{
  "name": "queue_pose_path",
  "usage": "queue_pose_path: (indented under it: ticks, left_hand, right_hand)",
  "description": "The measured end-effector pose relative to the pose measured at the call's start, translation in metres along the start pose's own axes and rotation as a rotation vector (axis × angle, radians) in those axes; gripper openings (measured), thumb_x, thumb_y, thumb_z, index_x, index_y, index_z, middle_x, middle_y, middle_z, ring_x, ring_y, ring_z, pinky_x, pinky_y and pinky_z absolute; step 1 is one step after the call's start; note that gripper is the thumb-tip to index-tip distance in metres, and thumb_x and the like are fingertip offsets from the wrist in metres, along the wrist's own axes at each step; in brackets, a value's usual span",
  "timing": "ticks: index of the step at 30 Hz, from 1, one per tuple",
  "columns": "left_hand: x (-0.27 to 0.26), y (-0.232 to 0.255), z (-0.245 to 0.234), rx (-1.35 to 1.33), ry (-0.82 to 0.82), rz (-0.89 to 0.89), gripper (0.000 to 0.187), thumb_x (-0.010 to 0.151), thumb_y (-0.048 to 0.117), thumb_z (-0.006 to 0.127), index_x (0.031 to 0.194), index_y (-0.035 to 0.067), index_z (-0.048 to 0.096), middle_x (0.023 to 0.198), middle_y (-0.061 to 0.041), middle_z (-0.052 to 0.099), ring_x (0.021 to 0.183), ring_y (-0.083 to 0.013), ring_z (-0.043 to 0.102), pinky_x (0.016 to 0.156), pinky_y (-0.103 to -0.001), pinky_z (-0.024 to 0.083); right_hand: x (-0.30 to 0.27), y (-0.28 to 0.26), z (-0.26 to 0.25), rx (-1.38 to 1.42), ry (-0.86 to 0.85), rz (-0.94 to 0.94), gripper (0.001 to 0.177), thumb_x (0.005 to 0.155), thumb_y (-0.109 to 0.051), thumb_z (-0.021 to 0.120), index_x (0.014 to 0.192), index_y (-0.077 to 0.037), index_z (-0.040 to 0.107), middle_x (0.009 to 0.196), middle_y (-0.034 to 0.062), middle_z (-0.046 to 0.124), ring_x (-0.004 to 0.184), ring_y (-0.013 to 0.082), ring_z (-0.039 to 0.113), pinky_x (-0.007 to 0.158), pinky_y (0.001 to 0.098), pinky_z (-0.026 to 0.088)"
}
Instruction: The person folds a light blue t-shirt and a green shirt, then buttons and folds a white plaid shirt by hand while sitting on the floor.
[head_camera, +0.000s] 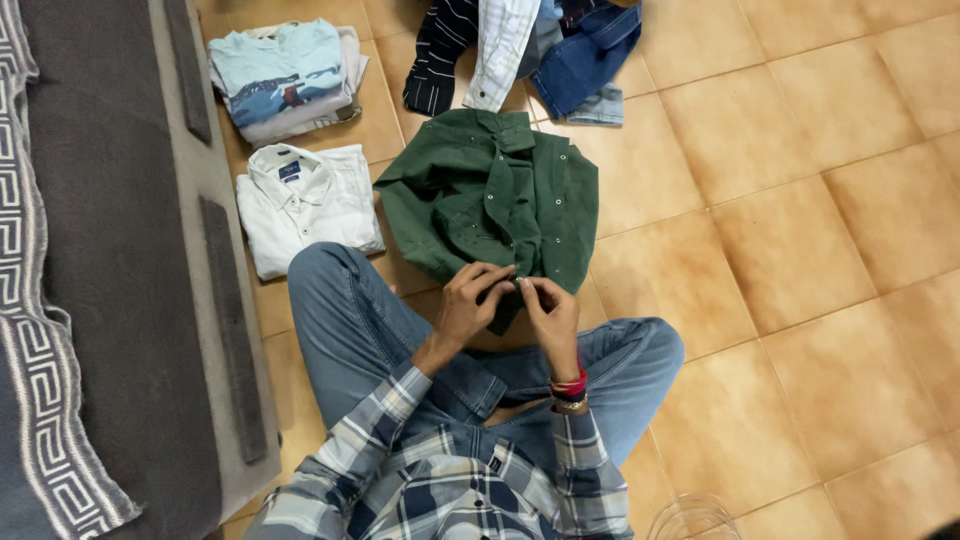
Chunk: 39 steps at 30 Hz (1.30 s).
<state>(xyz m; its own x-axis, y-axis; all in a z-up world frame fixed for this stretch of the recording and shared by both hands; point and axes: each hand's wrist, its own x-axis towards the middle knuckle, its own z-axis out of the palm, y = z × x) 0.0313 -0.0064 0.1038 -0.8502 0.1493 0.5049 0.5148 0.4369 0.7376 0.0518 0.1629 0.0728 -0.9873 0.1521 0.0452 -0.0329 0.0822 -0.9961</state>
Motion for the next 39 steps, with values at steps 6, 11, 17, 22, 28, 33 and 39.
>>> queue_pose_path:
  ticks: [6,11,17,22,28,33,39]
  left_hand:
    - [-0.003,0.003,0.009,-0.01,0.127,0.038,0.018,0.09,0.005,0.074,0.107,0.005,0.076,0.098,-0.009,0.075,0.089,-0.0282,0.071,0.078,-0.038,0.056]
    - [-0.009,0.0,0.013,0.054,0.132,0.112,0.017,0.09,0.005,0.076,0.107,0.005,0.076,0.097,-0.009,0.074,0.089,-0.0276,0.07,0.079,-0.039,0.056]
    - [-0.01,-0.001,0.014,0.016,0.157,0.096,0.021,0.088,0.009,0.079,0.108,0.006,0.076,0.098,-0.008,0.074,0.089,-0.027,0.07,0.078,-0.038,0.056]
    - [-0.009,0.002,0.008,-0.013,0.086,0.089,0.033,0.078,0.015,0.085,0.108,0.004,0.076,0.099,-0.01,0.074,0.088,-0.0285,0.069,0.077,-0.038,0.055]
    - [-0.009,-0.005,0.007,-0.096,0.032,-0.002,0.025,0.078,0.01,0.084,0.102,0.006,0.076,0.096,-0.007,0.074,0.089,-0.0267,0.07,0.077,-0.037,0.056]
    - [-0.008,-0.007,0.007,-0.119,0.003,-0.051,0.019,0.082,0.008,0.083,0.1,0.006,0.077,0.093,-0.006,0.074,0.087,-0.0255,0.071,0.075,-0.037,0.055]
    - [-0.014,-0.001,0.007,-0.035,-0.009,-0.05,0.015,0.082,0.002,0.078,0.096,0.004,0.073,0.093,-0.009,0.071,0.089,-0.0294,0.067,0.077,-0.04,0.053]
  right_hand:
    - [-0.004,-0.01,0.006,-0.052,0.043,-0.021,0.02,0.098,-0.012,0.071,0.105,0.006,0.075,0.085,-0.0002,0.073,0.076,0.0026,0.062,0.066,0.0206,0.051]
    - [-0.005,-0.013,0.005,-0.075,0.083,-0.003,0.023,0.098,-0.014,0.072,0.104,0.007,0.076,0.082,-0.0012,0.073,0.074,0.0015,0.062,0.065,0.0198,0.051]
    - [-0.005,-0.013,0.004,-0.078,0.024,0.005,0.025,0.099,-0.017,0.07,0.103,0.007,0.076,0.075,-0.0043,0.067,0.07,-0.0004,0.055,0.058,0.0201,0.045]
    - [-0.004,-0.012,0.003,-0.104,0.045,0.049,0.036,0.103,-0.026,0.067,0.093,0.007,0.075,0.069,-0.0038,0.061,0.067,0.0009,0.05,0.055,0.0234,0.04]
    - [-0.01,-0.042,0.013,-0.457,0.161,-0.001,0.045,0.105,-0.034,0.065,0.081,0.003,0.072,0.063,0.013,0.059,0.054,0.0181,0.053,0.054,0.0348,0.041]
    - [-0.017,-0.06,0.018,-0.605,0.216,-0.265,0.038,0.103,-0.026,0.064,0.077,0.001,0.069,0.071,0.0171,0.064,0.06,0.0347,0.06,0.054,0.0426,0.041]
    - [-0.022,-0.04,0.007,-0.566,0.276,-0.249,0.031,0.105,-0.023,0.064,0.086,-0.003,0.076,0.07,0.0159,0.064,0.06,0.0293,0.06,0.055,0.0392,0.043]
